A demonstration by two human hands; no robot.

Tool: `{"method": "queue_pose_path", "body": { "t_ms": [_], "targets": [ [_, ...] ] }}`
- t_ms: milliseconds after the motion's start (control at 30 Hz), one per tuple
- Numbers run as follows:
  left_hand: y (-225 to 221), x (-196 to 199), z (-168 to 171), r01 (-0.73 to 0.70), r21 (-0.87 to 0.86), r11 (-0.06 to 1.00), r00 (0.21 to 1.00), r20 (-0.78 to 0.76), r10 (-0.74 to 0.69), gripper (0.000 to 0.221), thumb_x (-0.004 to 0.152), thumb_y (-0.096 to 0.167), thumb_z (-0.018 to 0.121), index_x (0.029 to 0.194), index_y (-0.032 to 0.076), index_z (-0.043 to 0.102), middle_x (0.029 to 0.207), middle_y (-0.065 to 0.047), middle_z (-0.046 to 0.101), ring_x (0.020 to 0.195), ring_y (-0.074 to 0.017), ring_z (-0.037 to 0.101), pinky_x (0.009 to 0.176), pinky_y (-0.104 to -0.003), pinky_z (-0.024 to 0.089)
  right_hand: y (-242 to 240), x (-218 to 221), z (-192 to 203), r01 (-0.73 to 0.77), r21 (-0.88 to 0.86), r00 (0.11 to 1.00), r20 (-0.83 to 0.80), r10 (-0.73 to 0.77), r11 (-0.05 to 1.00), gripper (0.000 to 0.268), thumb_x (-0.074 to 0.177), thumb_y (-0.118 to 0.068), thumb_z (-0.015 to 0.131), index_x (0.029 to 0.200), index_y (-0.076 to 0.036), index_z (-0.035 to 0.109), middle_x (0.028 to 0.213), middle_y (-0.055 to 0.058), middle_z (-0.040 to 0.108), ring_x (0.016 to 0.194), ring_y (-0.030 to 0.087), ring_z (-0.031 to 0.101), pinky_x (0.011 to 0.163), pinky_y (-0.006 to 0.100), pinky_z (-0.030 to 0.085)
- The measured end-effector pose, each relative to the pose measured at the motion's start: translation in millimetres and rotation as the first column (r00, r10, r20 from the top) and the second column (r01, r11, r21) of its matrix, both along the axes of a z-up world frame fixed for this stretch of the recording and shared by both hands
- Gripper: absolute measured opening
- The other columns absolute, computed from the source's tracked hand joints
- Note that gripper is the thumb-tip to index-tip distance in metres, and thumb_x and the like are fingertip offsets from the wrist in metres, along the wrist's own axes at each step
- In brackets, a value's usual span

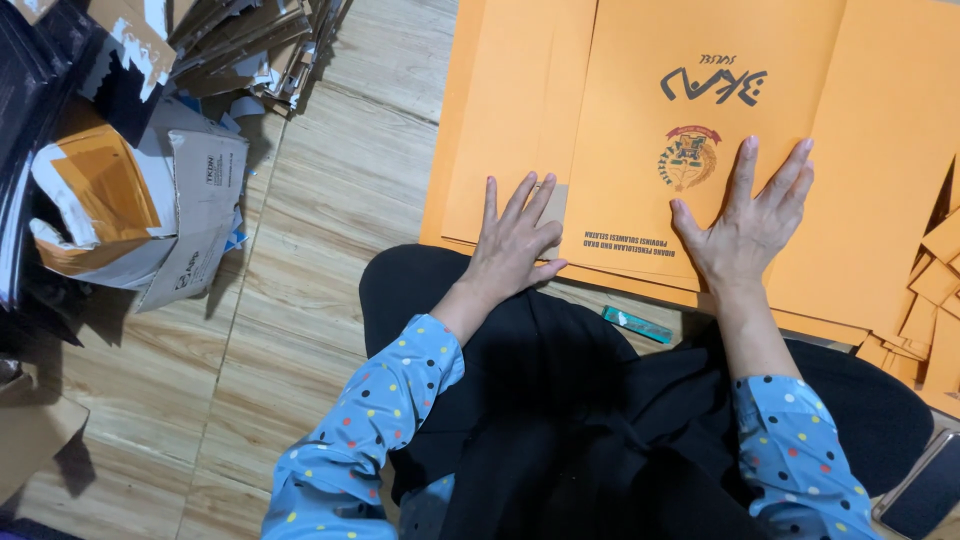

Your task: The person is sitting on the floor and marking a specific area on orange folders using a small blue tool before stacking them.

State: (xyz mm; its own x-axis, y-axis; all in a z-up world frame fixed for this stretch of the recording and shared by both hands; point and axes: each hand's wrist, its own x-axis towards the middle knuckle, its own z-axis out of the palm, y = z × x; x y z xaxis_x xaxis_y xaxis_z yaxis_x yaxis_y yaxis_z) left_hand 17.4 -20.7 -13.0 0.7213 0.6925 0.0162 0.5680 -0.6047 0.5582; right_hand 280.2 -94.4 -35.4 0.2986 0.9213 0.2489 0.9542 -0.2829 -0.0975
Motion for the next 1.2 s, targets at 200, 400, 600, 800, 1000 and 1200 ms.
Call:
{"method": "queue_pose_path", "body": {
  "t_ms": [200, 400, 600, 800, 1000, 1200],
  "targets": [
    [-15.6, 4.0, 12.7, -0.003, 0.181, 0.983, 1.000, -0.003, 0.004, 0.026, 0.067, 0.021, 0.070, 0.080, 0.006, 0.053, 0.127, -0.018, 0.035, 0.117, -0.0339, 0.031, 0.101, -0.055, 0.017, 0.1, -0.5, 0.0, -0.003, 0.002, 1.000, 0.005, 0.003, 1.000, 0.081, 0.091, -0.064, 0.053, 0.150, -0.019, 0.020, 0.146, 0.021, 0.002, 0.136, 0.041, 0.014, 0.107, 0.053, 0.029],
    [-49.4, 24.0, 10.2, -0.128, 0.481, 0.867, 0.973, -0.110, 0.204, 0.016, 0.071, 0.003, 0.055, 0.086, -0.002, 0.054, 0.094, -0.018, 0.048, 0.077, -0.0264, 0.045, 0.079, -0.035, 0.042, 0.1, -2.1, 1.2, -0.010, -0.002, 1.000, 0.014, 0.010, 1.000, 0.081, 0.091, -0.065, 0.052, 0.150, -0.019, 0.019, 0.145, 0.022, 0.003, 0.134, 0.044, 0.016, 0.103, 0.055, 0.033],
    [-71.9, 43.5, -10.8, -0.168, 0.523, 0.836, 0.902, -0.261, 0.344, 0.025, 0.076, 0.004, 0.052, 0.097, -0.009, 0.055, 0.106, -0.024, 0.049, 0.094, -0.0344, 0.051, 0.085, -0.038, 0.048, -0.3, -5.8, 7.4, -0.019, -0.010, 1.000, 0.020, 0.020, 1.000, 0.081, 0.092, -0.061, 0.055, 0.151, -0.017, 0.021, 0.145, 0.022, 0.003, 0.133, 0.046, 0.021, 0.101, 0.056, 0.034],
    [-75.0, 53.8, -4.6, -0.129, 0.542, 0.831, 0.838, -0.388, 0.383, 0.025, 0.077, 0.001, 0.050, 0.098, -0.012, 0.053, 0.106, -0.029, 0.048, 0.096, -0.0406, 0.053, 0.081, -0.037, 0.051, 0.3, -8.1, 10.1, -0.032, -0.016, 0.999, 0.026, 0.033, 0.999, 0.080, 0.094, -0.059, 0.055, 0.151, -0.017, 0.020, 0.145, 0.023, 0.004, 0.134, 0.047, 0.021, 0.103, 0.055, 0.035],
    [-75.0, 54.3, -2.4, -0.114, 0.544, 0.831, 0.833, -0.404, 0.379, 0.025, 0.077, 0.000, 0.051, 0.098, -0.013, 0.054, 0.105, -0.029, 0.049, 0.095, -0.0413, 0.054, 0.079, -0.036, 0.052, -0.8, -2.9, 2.1, -0.031, -0.026, 0.998, 0.055, 0.032, 0.999, 0.079, 0.095, -0.061, 0.052, 0.151, -0.019, 0.014, 0.146, 0.022, 0.002, 0.135, 0.046, 0.021, 0.104, 0.054, 0.035],
    [-72.3, 52.8, 4.0, -0.081, 0.566, 0.820, 0.822, -0.427, 0.376, 0.024, 0.076, -0.003, 0.051, 0.097, -0.013, 0.054, 0.103, -0.029, 0.051, 0.093, -0.0396, 0.057, 0.078, -0.034, 0.054, -1.3, -4.6, 4.6, -0.032, -0.028, 0.998, 0.055, 0.034, 0.999, 0.079, 0.095, -0.061, 0.052, 0.151, -0.019, 0.015, 0.146, 0.023, 0.003, 0.134, 0.046, 0.022, 0.102, 0.054, 0.036]
  ]
}}
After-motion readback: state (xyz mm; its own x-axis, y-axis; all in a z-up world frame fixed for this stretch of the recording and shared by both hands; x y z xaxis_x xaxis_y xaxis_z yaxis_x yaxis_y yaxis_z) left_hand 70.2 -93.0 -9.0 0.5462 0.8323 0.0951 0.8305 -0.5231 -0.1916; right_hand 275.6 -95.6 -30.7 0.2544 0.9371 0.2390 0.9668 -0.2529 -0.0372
